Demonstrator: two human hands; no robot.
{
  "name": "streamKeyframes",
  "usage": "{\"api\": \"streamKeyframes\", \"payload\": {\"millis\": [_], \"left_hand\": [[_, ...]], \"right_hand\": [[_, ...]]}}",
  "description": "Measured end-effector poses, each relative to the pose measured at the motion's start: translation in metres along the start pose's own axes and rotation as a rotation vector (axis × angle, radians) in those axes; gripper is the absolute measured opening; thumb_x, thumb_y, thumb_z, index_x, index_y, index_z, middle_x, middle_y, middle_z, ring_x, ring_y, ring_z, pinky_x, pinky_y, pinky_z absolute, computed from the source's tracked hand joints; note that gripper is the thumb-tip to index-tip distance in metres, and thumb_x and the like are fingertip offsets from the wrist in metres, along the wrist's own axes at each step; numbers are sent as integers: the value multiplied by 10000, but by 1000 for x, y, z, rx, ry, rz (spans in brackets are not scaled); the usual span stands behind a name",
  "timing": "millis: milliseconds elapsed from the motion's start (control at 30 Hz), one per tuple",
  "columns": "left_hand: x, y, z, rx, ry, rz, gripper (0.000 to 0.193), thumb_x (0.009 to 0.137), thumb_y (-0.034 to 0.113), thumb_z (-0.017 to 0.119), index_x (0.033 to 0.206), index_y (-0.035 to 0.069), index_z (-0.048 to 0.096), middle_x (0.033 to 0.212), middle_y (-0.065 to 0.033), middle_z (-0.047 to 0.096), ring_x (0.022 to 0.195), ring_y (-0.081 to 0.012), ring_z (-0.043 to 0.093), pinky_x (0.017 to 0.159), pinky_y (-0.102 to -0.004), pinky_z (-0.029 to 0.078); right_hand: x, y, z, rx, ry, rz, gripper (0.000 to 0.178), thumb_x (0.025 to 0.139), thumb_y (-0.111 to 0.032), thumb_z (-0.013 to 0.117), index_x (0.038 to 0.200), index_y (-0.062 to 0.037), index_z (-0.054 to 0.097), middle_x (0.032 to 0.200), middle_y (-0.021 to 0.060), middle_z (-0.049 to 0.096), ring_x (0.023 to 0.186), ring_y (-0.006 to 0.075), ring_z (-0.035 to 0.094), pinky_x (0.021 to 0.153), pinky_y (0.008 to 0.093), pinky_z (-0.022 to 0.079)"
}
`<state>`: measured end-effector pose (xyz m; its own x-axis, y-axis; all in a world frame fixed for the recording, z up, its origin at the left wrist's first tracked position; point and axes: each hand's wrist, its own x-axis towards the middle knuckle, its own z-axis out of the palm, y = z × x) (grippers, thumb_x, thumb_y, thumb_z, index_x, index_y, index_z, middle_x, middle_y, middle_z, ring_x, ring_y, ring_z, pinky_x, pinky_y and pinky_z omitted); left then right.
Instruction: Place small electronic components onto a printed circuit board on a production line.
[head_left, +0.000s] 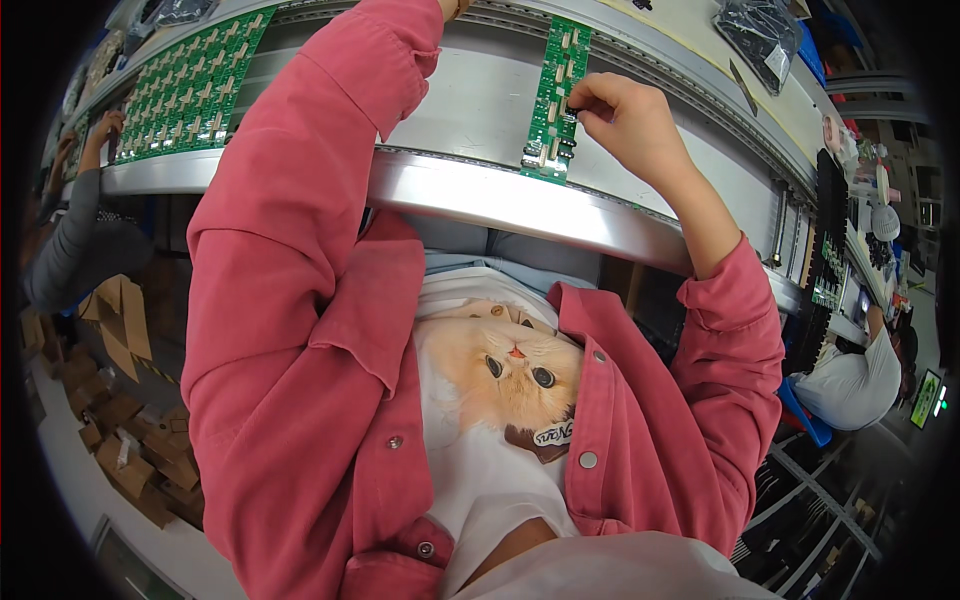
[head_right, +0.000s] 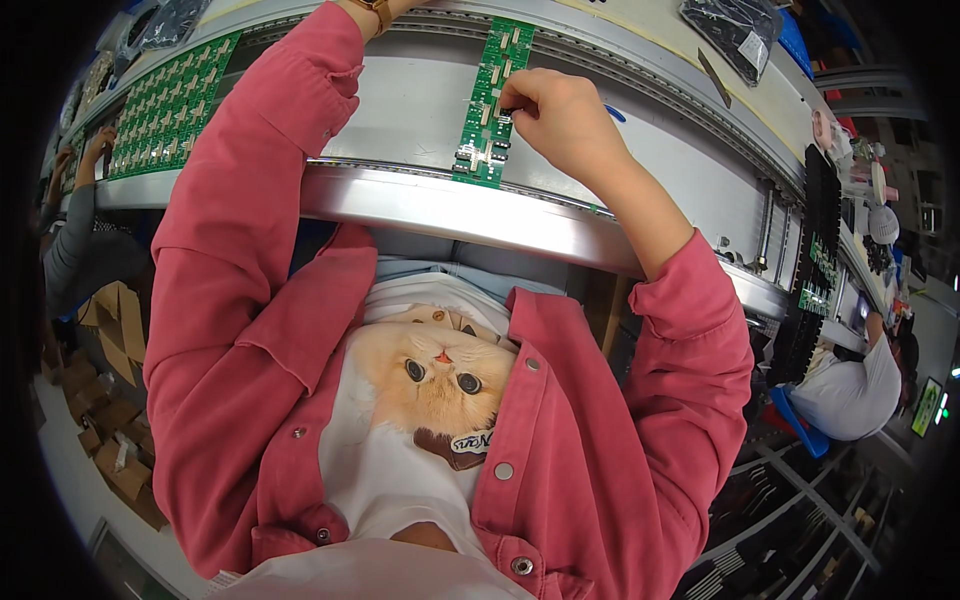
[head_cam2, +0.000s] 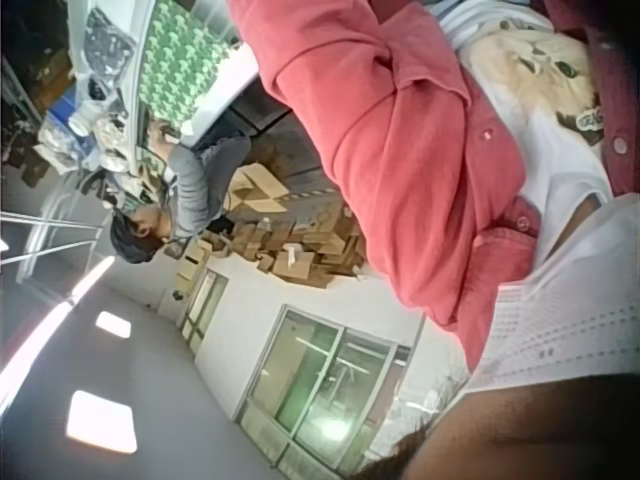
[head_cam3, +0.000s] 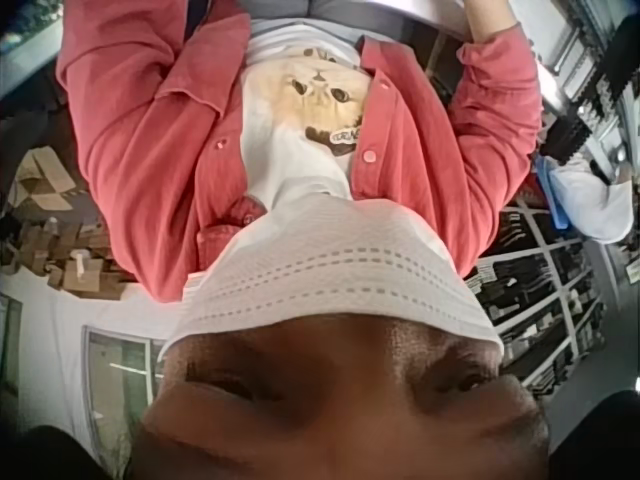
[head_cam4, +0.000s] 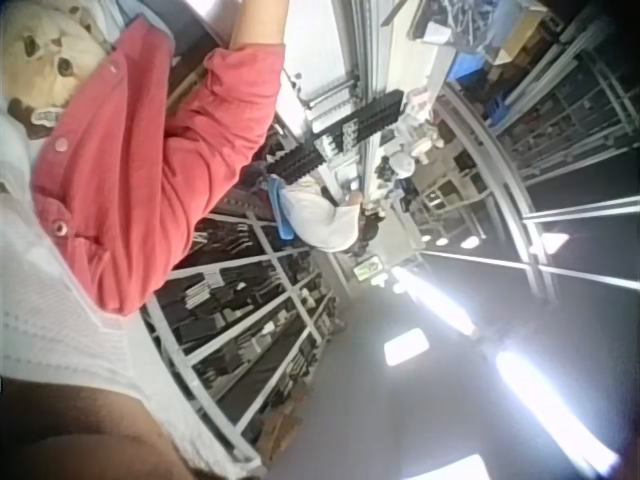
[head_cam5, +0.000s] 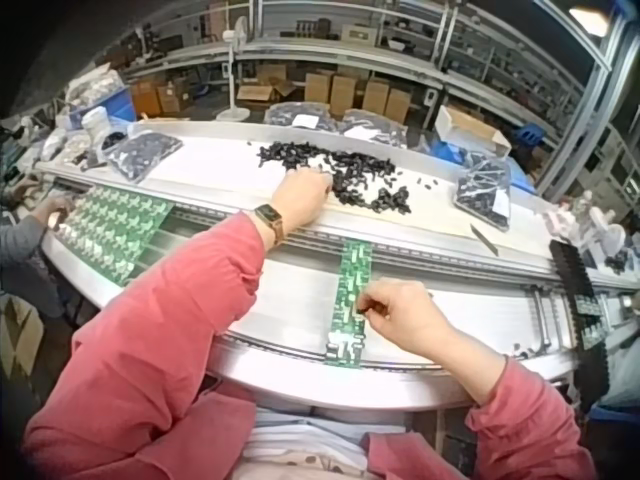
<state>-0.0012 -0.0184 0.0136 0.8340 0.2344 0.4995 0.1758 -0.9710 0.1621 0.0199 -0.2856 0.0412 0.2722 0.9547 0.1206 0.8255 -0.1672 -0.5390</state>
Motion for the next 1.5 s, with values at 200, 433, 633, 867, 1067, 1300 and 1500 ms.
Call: {"api": "streamKeyframes", "payload": {"millis": [200, 433, 633, 867, 1067, 1300, 1500], "left_hand": [[-2, 1, 9, -68, 96, -51, 160, 771, 116, 516, 728, 14, 631, 759, -164, 656, 706, -354, 616, 664, -411, 489], [-17, 22, -23, -350, 171, 58, 147, 749, 86, 550, 802, -8, 650, 775, -148, 667, 673, -353, 610, 653, -383, 497], [-40, 45, -59, -521, -61, 47, 155, 729, 85, 574, 824, 0, 661, 768, -134, 673, 648, -336, 609, 630, -363, 497], [-59, 62, -65, -519, -194, 193, 135, 725, 90, 566, 775, 3, 657, 749, -148, 663, 654, -349, 608, 626, -374, 497], [-88, 96, -78, -442, -215, 187, 105, 718, 54, 590, 802, 25, 645, 753, -121, 645, 643, -312, 594, 643, -372, 490], [-104, 106, -84, -369, -282, 142, 91, 724, 32, 580, 796, 28, 635, 786, -116, 647, 655, -301, 596, 644, -371, 490], [-107, 105, -79, -318, -338, 136, 63, 734, 28, 574, 774, 26, 623, 793, -116, 645, 658, -299, 597, 640, -372, 488]], "right_hand": [[0, 1, 0, 31, 22, -29, 128, 705, 38, 595, 800, -18, 661, 770, 52, 646, 603, 182, 557, 600, 279, 462], [2, -1, -1, 53, 12, -6, 119, 692, 34, 594, 780, -12, 660, 748, 60, 640, 590, 200, 557, 595, 299, 465], [6, -3, -6, -25, -36, 15, 121, 688, 1, 604, 788, -21, 670, 736, 64, 640, 586, 199, 557, 600, 301, 468], [28, 13, -23, -208, 45, 21, 179, 696, -31, 612, 861, -48, 680, 758, 63, 652, 596, 173, 572, 592, 274, 467], [92, 107, -29, -376, 166, 178, 196, 716, -75, 543, 858, -15, 663, 854, 197, 648, 799, 365, 603, 735, 396, 483], [111, 109, -23, -425, 229, 317, 166, 709, -91, 542, 811, -11, 647, 832, 201, 642, 773, 380, 589, 729, 417, 476], [110, 102, -27, -389, 281, 422, 140, 708, -96, 540, 762, -18, 643, 817, 193, 638, 759, 386, 582, 725, 419, 473]]}}
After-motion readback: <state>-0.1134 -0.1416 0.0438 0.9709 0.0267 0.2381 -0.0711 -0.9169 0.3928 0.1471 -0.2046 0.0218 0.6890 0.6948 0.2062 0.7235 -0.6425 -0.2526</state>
